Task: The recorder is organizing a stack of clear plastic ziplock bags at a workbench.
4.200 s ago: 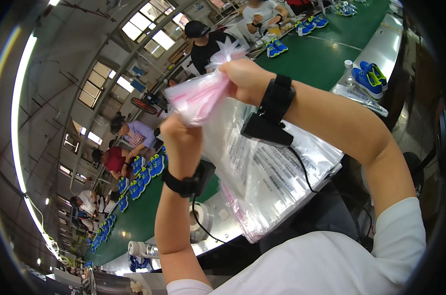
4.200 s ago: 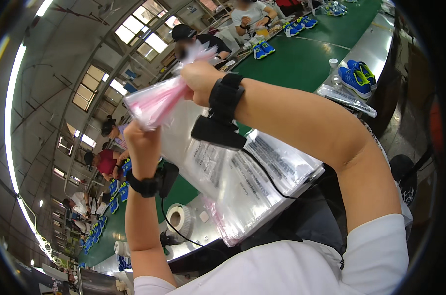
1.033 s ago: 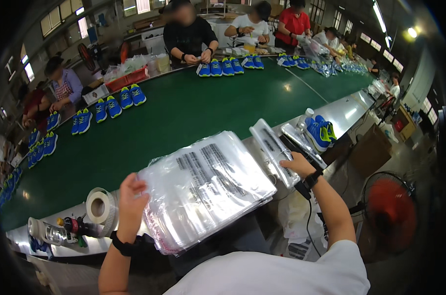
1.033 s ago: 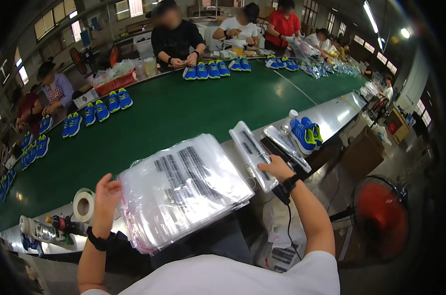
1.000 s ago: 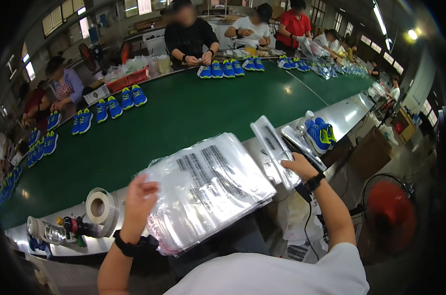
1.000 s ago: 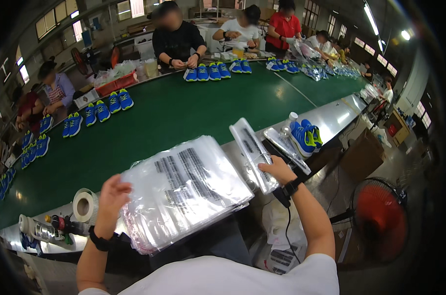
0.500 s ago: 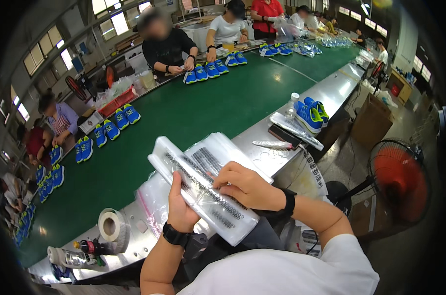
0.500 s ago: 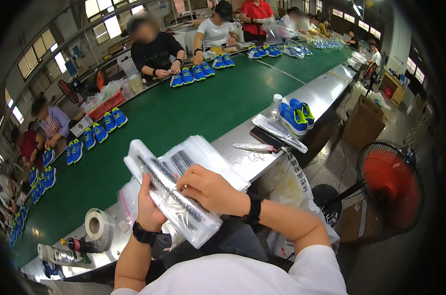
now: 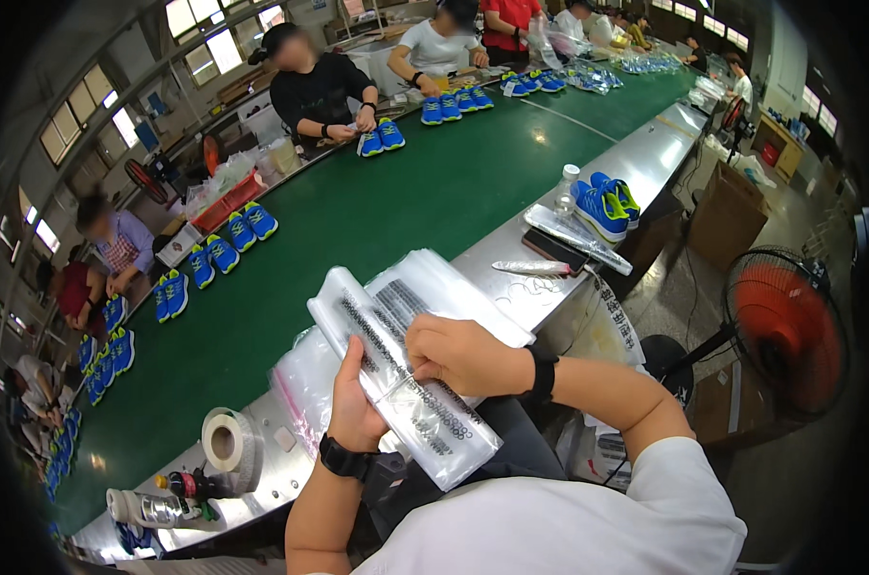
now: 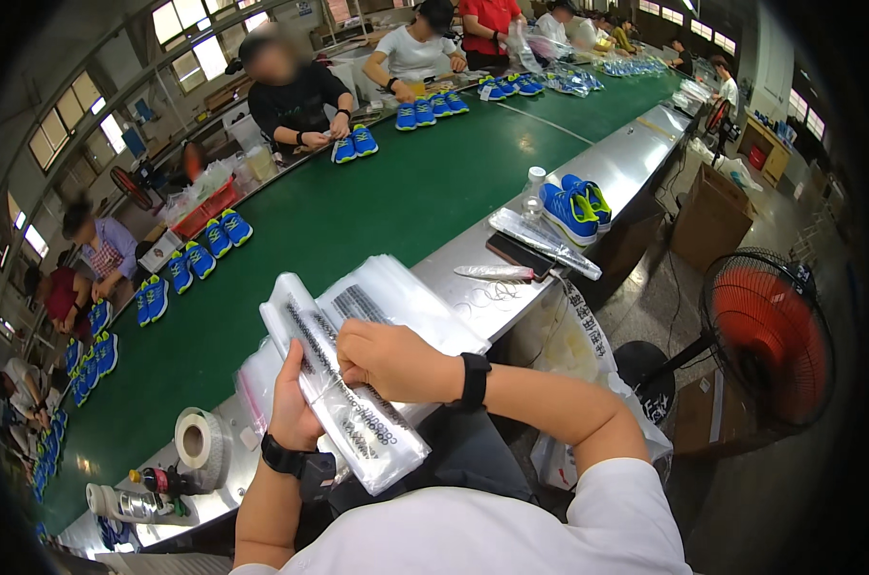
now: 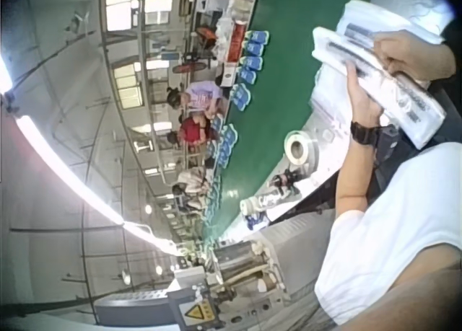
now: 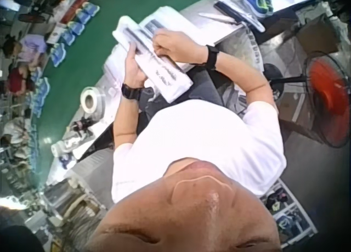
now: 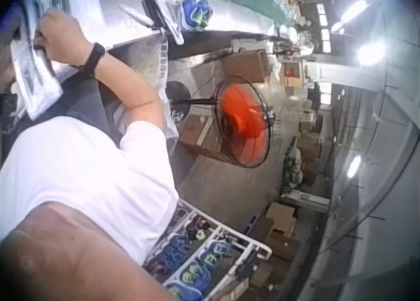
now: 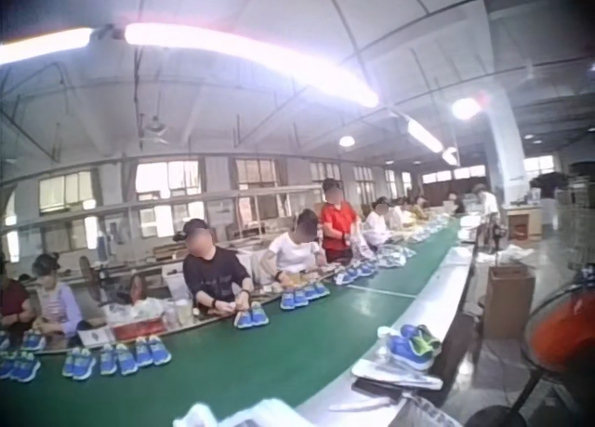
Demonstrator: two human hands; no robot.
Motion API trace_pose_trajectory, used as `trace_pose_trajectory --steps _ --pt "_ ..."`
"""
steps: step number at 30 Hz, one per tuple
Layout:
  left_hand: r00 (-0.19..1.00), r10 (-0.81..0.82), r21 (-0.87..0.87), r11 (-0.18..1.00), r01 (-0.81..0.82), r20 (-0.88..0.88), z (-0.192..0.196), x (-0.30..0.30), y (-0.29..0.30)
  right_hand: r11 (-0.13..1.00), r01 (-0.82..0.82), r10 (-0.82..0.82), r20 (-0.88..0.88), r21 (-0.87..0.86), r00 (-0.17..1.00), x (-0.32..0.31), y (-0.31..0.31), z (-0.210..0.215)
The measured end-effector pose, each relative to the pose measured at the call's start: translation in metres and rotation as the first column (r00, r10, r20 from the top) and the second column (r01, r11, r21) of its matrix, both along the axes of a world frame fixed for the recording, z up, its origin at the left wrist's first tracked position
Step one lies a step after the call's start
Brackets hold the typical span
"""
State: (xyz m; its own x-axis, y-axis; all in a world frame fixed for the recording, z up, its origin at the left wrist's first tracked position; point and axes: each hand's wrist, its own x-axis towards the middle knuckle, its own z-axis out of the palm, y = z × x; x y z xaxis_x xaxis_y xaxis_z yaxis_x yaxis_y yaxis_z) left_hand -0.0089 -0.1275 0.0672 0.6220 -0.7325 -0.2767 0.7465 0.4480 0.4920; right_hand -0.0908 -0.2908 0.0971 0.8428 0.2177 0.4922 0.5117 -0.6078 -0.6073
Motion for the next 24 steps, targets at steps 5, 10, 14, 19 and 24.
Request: trace_pose_trajectory --steps 5,10,14,19,24 --pt "1.000 -0.017 -0.036 0.999 0.017 -0.003 0.009 0.013 0.006 0.894 -0.003 0.173 -0.339 0.448 0.925 -0.036 0.000 0.008" --pt "0.916 0.378 -0.107 0.925 -0.366 0.136 0.010 0.050 0.057 0.904 -0.132 0.331 -0.468 0.407 0.820 -0.080 -0.038 -0.020" --pt "0.852 0.494 -0.155 0.868 -0.472 0.174 0.018 0.054 0.072 0.762 0.555 -0.258 -0.631 0.333 0.732 -0.058 -0.129 -0.083" --pt "0.944 0.320 -0.114 0.944 -0.310 0.080 0.007 0.036 0.059 0.805 0.587 -0.581 -0.329 -0.092 0.745 -0.016 -0.184 -0.137" --pt "0.934 0.345 -0.060 0.938 -0.341 0.089 0.007 0.017 0.047 0.853 0.506 -0.430 -0.376 0.129 0.821 -0.008 -0.082 -0.046"
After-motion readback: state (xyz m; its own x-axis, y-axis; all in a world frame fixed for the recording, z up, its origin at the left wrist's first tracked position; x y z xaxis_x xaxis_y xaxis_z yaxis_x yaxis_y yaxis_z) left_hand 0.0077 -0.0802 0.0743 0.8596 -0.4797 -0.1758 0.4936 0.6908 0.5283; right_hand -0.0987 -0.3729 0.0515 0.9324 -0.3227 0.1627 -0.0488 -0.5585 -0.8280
